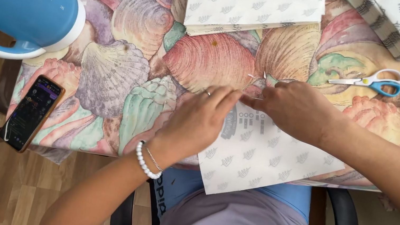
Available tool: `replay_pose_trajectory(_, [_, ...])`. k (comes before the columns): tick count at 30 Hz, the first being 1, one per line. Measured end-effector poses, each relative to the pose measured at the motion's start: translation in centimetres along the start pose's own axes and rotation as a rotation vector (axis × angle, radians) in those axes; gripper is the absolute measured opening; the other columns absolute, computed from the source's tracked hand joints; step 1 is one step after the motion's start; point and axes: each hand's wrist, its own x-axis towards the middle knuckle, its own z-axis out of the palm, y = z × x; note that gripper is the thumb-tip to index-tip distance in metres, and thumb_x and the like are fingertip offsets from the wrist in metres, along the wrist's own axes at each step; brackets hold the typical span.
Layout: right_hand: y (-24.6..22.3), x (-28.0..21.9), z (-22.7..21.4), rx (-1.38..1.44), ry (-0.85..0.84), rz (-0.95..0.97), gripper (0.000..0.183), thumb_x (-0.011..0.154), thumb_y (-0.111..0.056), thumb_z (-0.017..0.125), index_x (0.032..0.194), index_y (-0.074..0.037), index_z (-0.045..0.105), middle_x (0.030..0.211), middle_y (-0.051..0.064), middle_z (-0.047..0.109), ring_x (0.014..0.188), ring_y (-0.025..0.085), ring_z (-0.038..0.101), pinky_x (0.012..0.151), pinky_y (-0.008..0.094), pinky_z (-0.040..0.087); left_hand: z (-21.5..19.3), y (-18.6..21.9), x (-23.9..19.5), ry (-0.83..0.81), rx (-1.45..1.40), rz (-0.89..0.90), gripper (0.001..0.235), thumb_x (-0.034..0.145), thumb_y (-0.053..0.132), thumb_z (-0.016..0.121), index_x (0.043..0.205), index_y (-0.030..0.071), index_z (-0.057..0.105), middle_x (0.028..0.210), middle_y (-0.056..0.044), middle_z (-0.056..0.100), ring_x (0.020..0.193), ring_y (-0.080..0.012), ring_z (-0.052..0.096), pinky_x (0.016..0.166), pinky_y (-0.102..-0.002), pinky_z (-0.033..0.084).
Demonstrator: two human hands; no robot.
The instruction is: Folding printed paper sheets into a triangular sleeve shape
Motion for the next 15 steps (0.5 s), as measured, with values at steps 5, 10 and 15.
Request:
replay_pose_trajectory(5, [2.0, -2.1, 3.6, 0.106, 0.149, 0.007, 0.041, 0.089, -0.007, 0.062, 0.126, -0.022, 0.069, 0.094, 0.005, 0.072, 0.087, 0.025, 0.074, 0.075, 0.039, 0.062, 1.5, 0.6, -0.5, -0.042, 0.251, 0.043, 0.051, 0.091, 0.0, 0.049, 0.141, -0.002, 0.054, 0.106, -0.015, 0.059, 0.102, -0.032, 0.059, 0.092, -0.042, 0.049])
replay_pose_trajectory(10, [4.7, -5.9, 3.1, 0.462, -0.031, 0.33, 0.033, 0.101, -0.025, 0.056, 0.13, -0.025, 0.072, 0.098, -0.008, 0.071, 0.073, 0.024, 0.072, 0.051, 0.046, 0.054, 1.4, 1.2, -0.4, -0.101, 0.341, 0.005, 0.049, 0.094, 0.007, 0.046, 0.142, 0.0, 0.055, 0.114, -0.012, 0.059, 0.1, -0.0269, 0.055, 0.091, -0.038, 0.047])
replay_pose_trajectory(15, [5.5, -8.6, 5.2, 0.428, 0.162, 0.335, 0.023, 0.099, -0.008, 0.06, 0.092, -0.019, 0.079, 0.093, -0.01, 0.073, 0.067, 0.019, 0.068, 0.041, 0.039, 0.04, 1.3, 1.5, -0.1, -0.166, 0.496, 0.029, 0.051, 0.095, 0.009, 0.043, 0.144, 0.001, 0.053, 0.123, -0.014, 0.06, 0.116, -0.0278, 0.054, 0.107, -0.039, 0.044])
